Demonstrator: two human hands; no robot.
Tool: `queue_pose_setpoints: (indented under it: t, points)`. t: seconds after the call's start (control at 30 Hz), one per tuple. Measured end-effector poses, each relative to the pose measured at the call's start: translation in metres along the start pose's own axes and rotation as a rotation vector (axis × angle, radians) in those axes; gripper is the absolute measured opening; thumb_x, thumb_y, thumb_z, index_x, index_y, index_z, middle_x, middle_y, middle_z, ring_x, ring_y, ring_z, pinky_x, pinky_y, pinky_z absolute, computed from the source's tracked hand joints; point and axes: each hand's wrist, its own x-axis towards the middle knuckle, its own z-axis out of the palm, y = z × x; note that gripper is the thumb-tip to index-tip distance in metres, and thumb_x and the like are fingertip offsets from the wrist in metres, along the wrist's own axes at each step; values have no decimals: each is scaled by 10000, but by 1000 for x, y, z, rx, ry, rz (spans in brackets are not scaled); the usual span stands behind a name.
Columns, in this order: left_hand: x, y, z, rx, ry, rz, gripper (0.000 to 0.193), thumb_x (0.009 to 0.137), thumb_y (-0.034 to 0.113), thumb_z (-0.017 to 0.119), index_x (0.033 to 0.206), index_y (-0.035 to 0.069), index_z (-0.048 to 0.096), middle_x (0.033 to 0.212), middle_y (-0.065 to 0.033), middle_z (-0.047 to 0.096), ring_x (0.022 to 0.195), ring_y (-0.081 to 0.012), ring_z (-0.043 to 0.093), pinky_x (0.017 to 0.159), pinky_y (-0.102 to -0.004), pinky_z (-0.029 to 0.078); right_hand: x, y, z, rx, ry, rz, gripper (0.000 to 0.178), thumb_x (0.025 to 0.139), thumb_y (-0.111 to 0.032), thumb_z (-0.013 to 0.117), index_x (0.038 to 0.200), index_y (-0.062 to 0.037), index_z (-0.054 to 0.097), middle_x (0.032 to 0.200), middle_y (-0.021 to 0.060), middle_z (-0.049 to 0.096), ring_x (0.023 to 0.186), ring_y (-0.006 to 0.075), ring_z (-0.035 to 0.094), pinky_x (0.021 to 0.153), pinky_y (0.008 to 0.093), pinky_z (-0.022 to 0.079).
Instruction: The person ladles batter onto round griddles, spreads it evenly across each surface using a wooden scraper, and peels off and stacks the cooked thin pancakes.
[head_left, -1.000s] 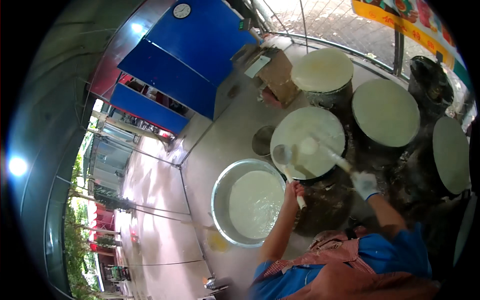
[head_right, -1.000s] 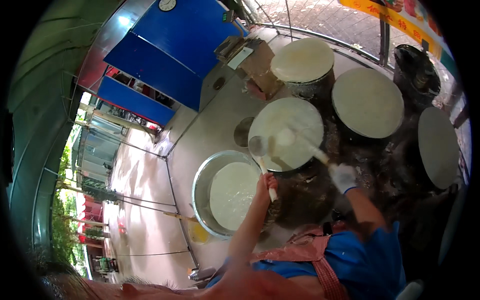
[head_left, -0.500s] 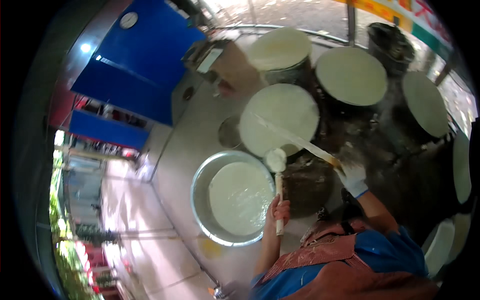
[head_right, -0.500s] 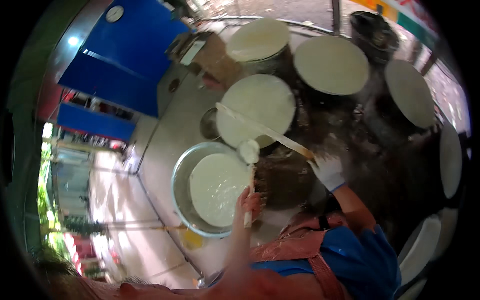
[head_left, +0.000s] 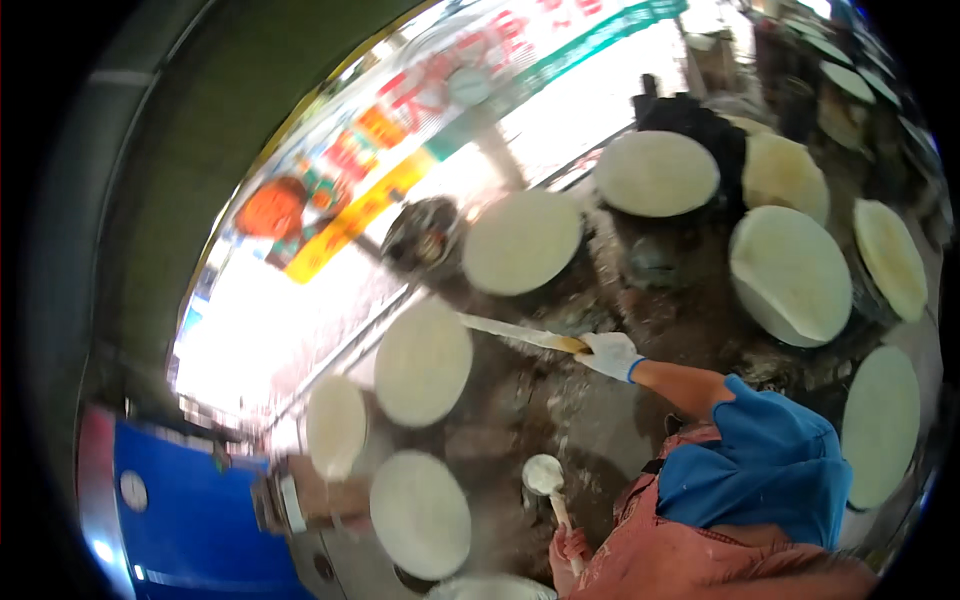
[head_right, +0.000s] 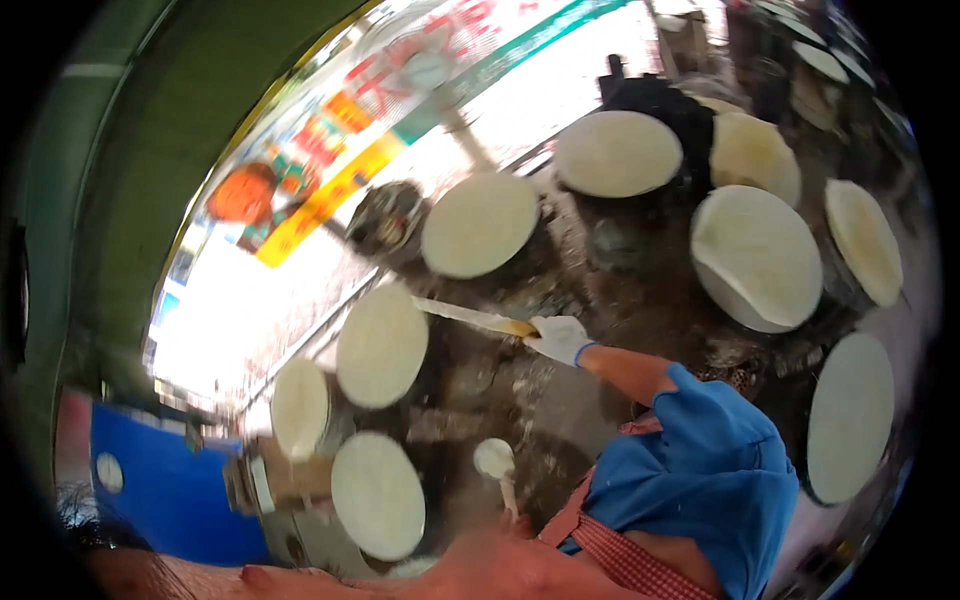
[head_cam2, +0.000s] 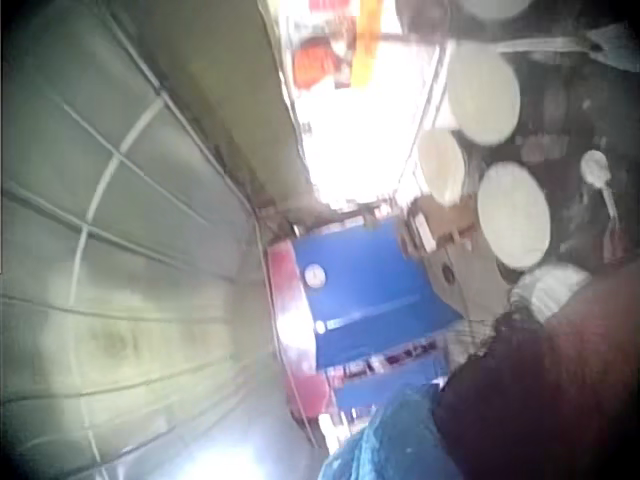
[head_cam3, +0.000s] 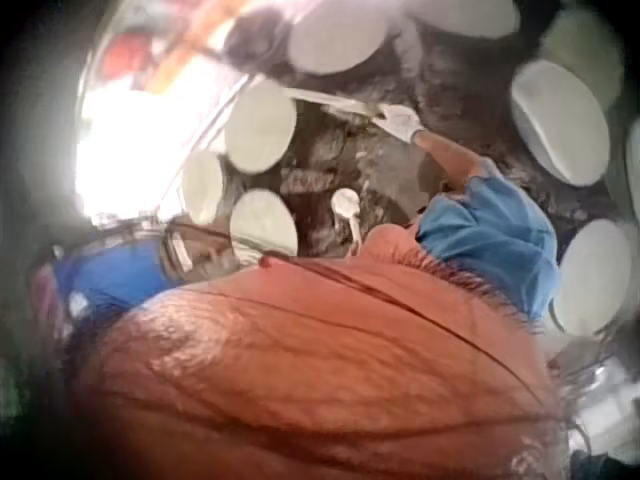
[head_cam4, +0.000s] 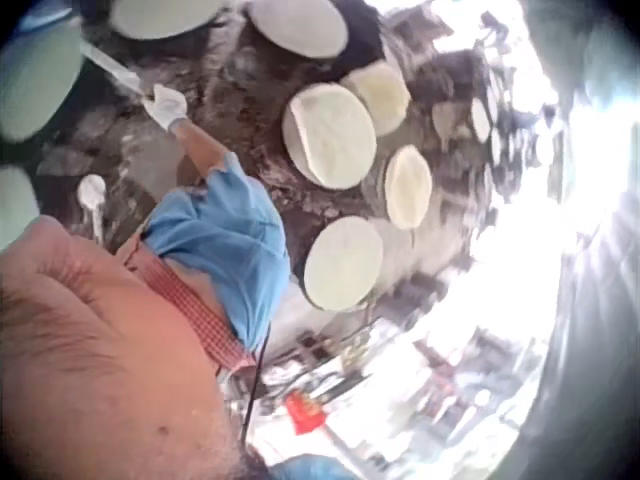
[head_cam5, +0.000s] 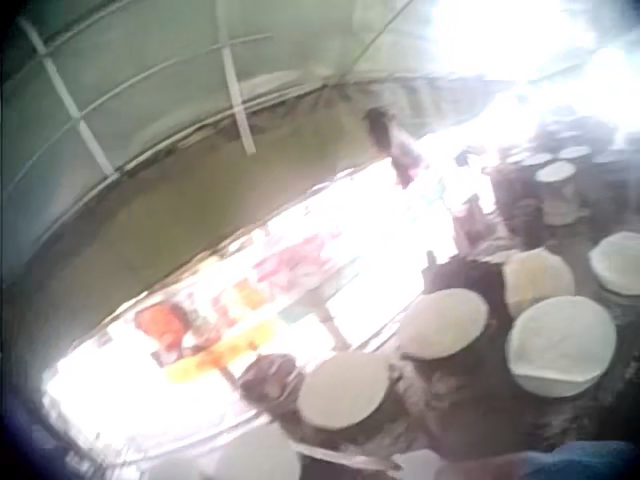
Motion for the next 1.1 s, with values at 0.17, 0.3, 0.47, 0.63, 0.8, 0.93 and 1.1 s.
queue_pose_setpoints:
  t: [0.17,0.3,0.47,0.63,0.8,0.93,1.1]
  points:
    - [91,34,69,201,301,-165,394,976,371,529,717,104,400,532,19,351,440,-102,347,467,-250,340,-63,118,-107,-269,-58,332,310,772,-386,660,862,-91,623,802,174,669,743,314,677,674,451,518]
    - [161,44,124,389,370,-315,403,978,379,522,706,113,391,543,24,357,448,-102,355,479,-255,348,-142,171,-177,-479,103,432,260,722,-330,692,863,-123,621,875,121,644,798,315,654,725,448,503]
    - [212,-18,254,288,405,-626,434,987,391,506,677,134,344,542,22,337,449,-101,344,514,-272,368,-198,203,-211,-587,400,548,296,710,-263,705,944,-115,600,1011,138,611,847,311,642,755,433,507]
    - [283,44,261,86,899,-264,420,1007,378,465,708,109,343,534,10,327,446,-116,342,478,-278,351,-212,257,-197,-640,261,679,290,689,-236,685,917,-75,603,972,150,633,802,339,655,639,440,527]
    - [305,56,287,357,577,-882,439,1014,429,411,746,85,365,529,-16,332,425,-137,327,419,-306,318,-188,256,-265,-579,224,705,176,689,-208,641,814,-85,637,774,169,647,732,364,644,685,472,518]
    - [321,58,271,244,563,-943,416,1004,417,443,763,85,371,538,-16,345,427,-134,322,421,-305,311,-191,274,-356,-569,644,491,207,719,-209,617,848,-51,656,805,197,646,813,396,626,748,473,501]
    - [342,39,255,296,583,-858,396,999,395,471,778,83,367,550,-13,349,429,-129,314,435,-284,318,-179,298,-467,-366,622,732,234,747,-191,585,884,-22,672,853,228,647,837,388,628,768,442,498]
